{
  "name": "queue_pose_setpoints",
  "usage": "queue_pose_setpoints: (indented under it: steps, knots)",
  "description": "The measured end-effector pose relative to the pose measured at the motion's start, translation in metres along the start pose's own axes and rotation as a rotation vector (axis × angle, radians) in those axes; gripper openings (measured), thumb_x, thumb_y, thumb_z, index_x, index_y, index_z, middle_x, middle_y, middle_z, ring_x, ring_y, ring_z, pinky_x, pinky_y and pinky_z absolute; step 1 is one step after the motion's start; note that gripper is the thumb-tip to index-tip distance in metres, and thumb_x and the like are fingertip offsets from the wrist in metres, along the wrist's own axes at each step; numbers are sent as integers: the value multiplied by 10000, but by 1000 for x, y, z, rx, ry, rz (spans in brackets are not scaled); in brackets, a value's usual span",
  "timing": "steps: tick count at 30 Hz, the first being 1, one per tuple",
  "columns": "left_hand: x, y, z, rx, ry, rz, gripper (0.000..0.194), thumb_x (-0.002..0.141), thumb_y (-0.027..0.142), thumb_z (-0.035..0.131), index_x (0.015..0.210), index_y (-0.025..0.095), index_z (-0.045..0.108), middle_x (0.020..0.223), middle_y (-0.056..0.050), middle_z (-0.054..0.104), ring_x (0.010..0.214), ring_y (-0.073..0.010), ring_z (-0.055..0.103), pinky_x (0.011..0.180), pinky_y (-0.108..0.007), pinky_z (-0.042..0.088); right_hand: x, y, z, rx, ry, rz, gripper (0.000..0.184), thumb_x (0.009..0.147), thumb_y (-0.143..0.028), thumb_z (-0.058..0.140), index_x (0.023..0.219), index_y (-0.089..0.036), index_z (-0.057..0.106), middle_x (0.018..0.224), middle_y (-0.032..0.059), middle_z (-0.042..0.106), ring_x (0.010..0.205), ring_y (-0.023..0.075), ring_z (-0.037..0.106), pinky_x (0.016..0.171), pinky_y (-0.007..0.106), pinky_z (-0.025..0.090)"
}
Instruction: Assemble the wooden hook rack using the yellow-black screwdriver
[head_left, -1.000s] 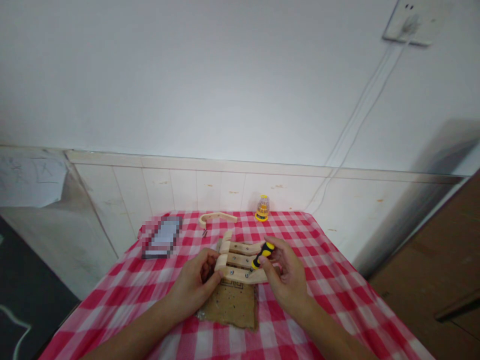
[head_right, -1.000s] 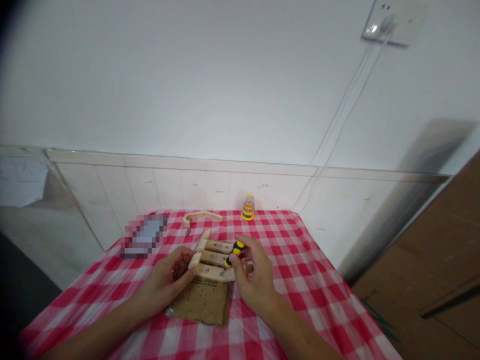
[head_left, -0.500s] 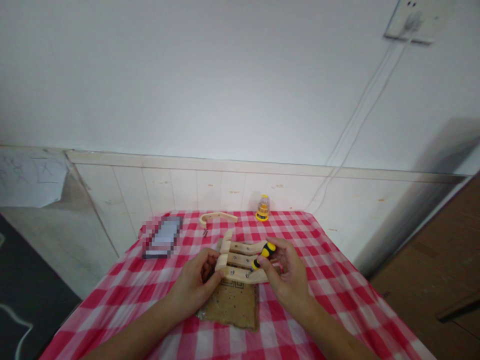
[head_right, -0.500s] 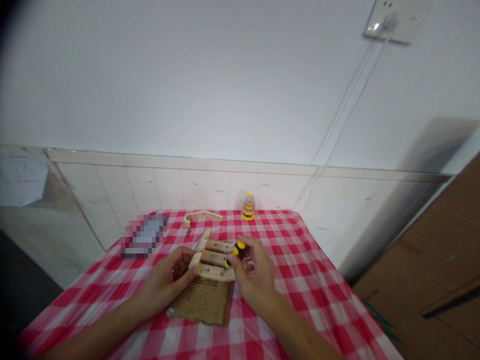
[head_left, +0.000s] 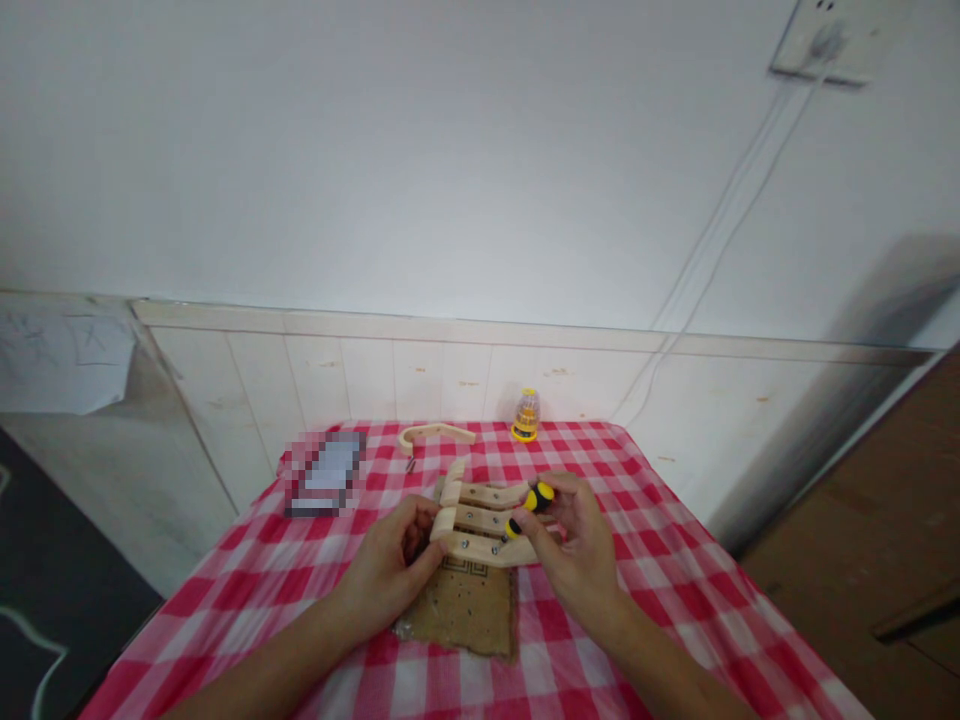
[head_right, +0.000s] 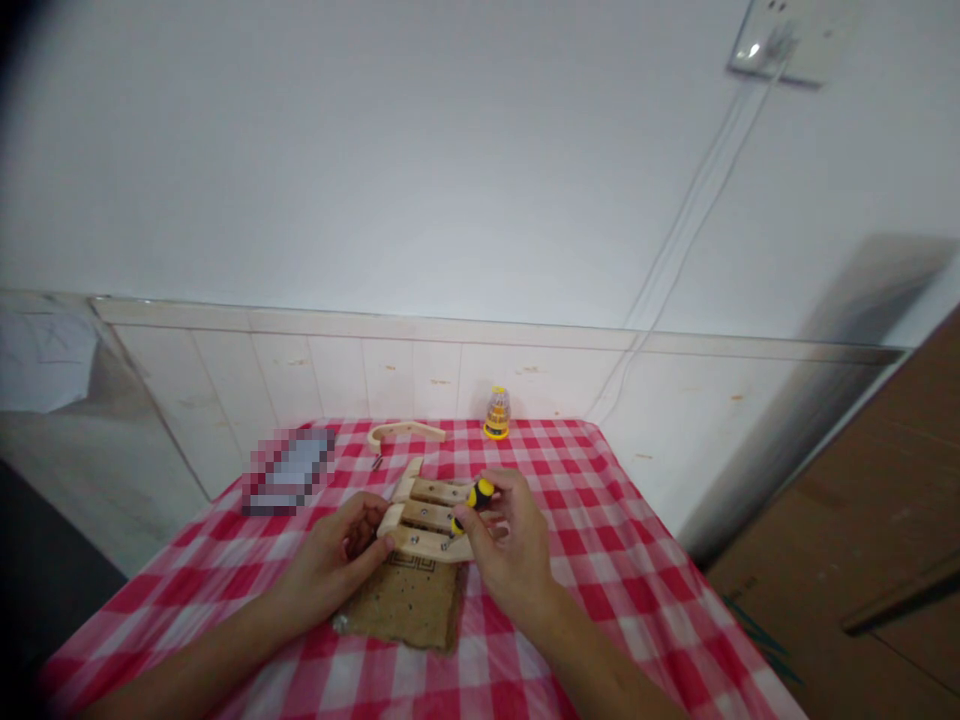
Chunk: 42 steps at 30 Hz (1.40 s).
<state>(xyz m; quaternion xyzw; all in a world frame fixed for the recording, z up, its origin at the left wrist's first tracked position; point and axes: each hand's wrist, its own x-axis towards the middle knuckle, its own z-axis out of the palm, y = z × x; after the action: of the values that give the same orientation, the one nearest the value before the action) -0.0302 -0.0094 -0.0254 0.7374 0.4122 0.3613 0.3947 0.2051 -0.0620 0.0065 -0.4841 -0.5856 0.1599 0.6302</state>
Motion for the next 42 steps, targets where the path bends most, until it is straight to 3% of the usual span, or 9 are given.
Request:
queue_pose_setpoints:
  steps: [7,19,28,38,42]
  knots:
    - [0,1,1,-16,4,0,274,914,459,629,1004,203,598,772,-4,636,646,-154,547,582,-261,407,-2,4,2,21,10,17,402,873,-375,776,1230,-266,624,1040,81,750,817,216,755,625,321,633]
    - [0,3,-1,-24,20,7,288,899,480,646,997,211,619,756,-7,635,648,-160,551,578,-258,415,-1,3,-4,5,-60,-94,270,982,-347,641,1236,-257,645,1057,99,764,854,219,759,700,358,656]
    - [0,3,0,-3,6,3,228,912,415,619,997,204,602,746,17,595,615,-142,510,570,-257,383,1,1,-4,-36,-57,-117,250,954,-317,675,1197,-266,657,983,73,771,830,217,769,712,357,649]
    - [0,2,0,-30,10,-1,264,903,457,641,998,211,616,759,0,631,637,-155,543,573,-260,408,2,-3,-4,-66,-19,-102,245,919,-335,714,1146,-253,673,893,58,774,691,193,746,580,300,621]
    - [0,2,0,-68,18,12,286,898,480,657,990,211,626,752,-12,651,657,-168,580,576,-262,433,8,-7,-8,-27,13,-128,249,897,-327,750,1127,-257,685,884,47,770,730,195,755,634,307,642]
